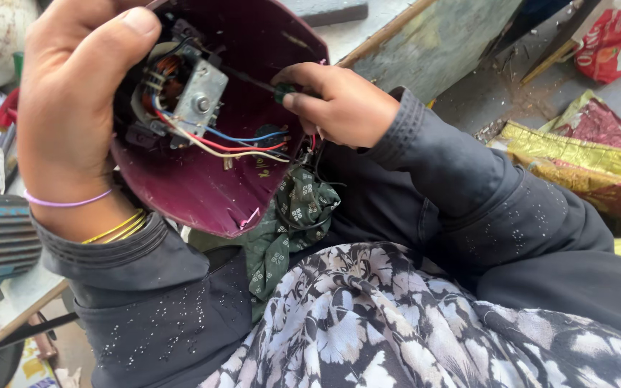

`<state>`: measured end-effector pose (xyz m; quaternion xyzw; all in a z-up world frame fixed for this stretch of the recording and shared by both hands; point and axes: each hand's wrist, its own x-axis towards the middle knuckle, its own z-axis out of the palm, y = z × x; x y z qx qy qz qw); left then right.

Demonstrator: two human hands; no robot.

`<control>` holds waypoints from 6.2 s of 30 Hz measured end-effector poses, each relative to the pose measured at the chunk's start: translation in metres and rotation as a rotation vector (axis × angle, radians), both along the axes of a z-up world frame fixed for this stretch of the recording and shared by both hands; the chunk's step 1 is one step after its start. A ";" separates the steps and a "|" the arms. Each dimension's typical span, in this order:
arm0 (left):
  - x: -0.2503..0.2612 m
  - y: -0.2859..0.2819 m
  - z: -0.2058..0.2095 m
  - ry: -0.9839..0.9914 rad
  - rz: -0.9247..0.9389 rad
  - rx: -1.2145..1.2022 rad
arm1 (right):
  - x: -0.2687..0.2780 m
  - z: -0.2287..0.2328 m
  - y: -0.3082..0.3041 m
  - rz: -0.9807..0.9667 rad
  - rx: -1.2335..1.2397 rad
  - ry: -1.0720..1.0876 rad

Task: The person uses orange-handled scissors to cut the insulation off several wires inside a maroon cylindrical housing. Then, using a green-handled screwdriver, they tighten screws on a small motor or switch assembly within the housing.

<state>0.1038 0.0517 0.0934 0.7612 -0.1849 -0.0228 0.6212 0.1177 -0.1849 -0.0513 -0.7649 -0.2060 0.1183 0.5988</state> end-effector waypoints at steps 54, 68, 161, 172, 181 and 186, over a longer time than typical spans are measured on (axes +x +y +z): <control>0.100 0.076 -0.022 -0.147 0.047 0.459 | 0.057 0.041 0.042 0.019 -0.305 0.278; 0.090 0.083 -0.022 -0.039 0.012 0.445 | 0.052 0.060 0.045 0.146 -0.715 -0.248; 0.088 0.147 -0.037 0.085 0.179 0.279 | 0.036 0.043 0.040 -0.215 -0.737 -1.230; 0.096 0.147 -0.031 0.088 0.173 0.286 | 0.034 0.041 0.037 -0.058 -0.777 -0.801; 0.095 0.143 -0.046 0.125 0.169 0.257 | 0.024 0.034 0.043 -0.189 -0.854 -1.154; 0.104 0.134 -0.041 0.126 0.151 0.239 | 0.051 0.032 0.031 -0.099 -0.390 -0.514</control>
